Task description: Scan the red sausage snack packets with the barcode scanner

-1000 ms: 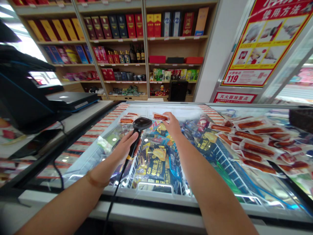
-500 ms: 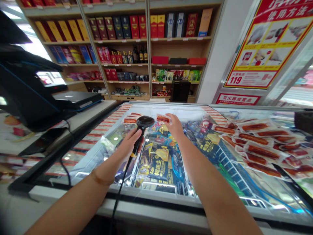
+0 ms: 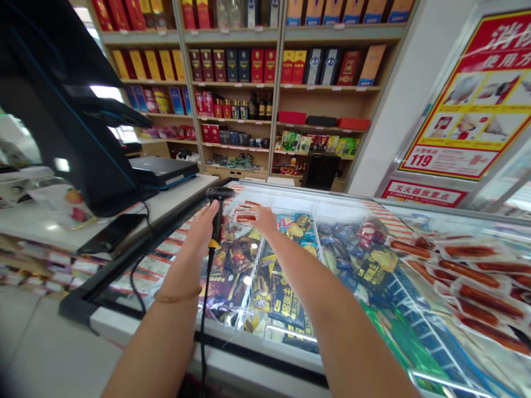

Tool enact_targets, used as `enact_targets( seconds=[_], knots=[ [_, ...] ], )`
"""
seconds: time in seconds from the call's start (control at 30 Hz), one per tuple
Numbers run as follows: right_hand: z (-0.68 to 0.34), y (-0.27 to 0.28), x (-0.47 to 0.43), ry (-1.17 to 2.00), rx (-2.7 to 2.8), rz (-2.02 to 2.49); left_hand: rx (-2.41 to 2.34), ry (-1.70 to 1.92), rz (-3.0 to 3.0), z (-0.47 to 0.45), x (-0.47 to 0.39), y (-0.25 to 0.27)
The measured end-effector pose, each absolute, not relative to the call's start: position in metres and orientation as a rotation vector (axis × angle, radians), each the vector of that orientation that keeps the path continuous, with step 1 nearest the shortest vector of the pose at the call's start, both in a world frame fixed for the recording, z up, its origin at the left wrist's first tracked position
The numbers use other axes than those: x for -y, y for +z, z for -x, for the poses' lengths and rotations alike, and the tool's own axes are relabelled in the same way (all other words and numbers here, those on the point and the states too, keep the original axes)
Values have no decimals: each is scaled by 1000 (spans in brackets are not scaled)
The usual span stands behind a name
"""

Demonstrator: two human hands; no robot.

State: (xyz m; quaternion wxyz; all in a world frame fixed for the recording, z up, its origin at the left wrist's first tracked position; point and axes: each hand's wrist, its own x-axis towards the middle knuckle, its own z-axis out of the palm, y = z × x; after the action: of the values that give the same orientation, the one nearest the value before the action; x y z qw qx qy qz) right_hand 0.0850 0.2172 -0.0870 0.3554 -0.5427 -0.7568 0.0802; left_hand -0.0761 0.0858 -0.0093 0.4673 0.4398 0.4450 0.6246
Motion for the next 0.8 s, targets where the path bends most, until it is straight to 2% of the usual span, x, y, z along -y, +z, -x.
enact_targets(
  seconds=[0.23, 0.4, 0.57, 0.8],
  knots=[
    [-40, -89, -243, 136, 1866, 1498, -1099, 1509, -1052, 82, -89, -10],
    [-49, -85, -239, 97, 1807, 1554, -1062, 1455, -1060, 75, -91, -14],
    [-124, -90, -201, -10, 1851, 1479, -968, 1333, -1078, 52, -87, -23],
    [-307, -94, -92, -229, 1974, 1520, -834, 1194, -1165, 13, -67, -37]
  ],
)
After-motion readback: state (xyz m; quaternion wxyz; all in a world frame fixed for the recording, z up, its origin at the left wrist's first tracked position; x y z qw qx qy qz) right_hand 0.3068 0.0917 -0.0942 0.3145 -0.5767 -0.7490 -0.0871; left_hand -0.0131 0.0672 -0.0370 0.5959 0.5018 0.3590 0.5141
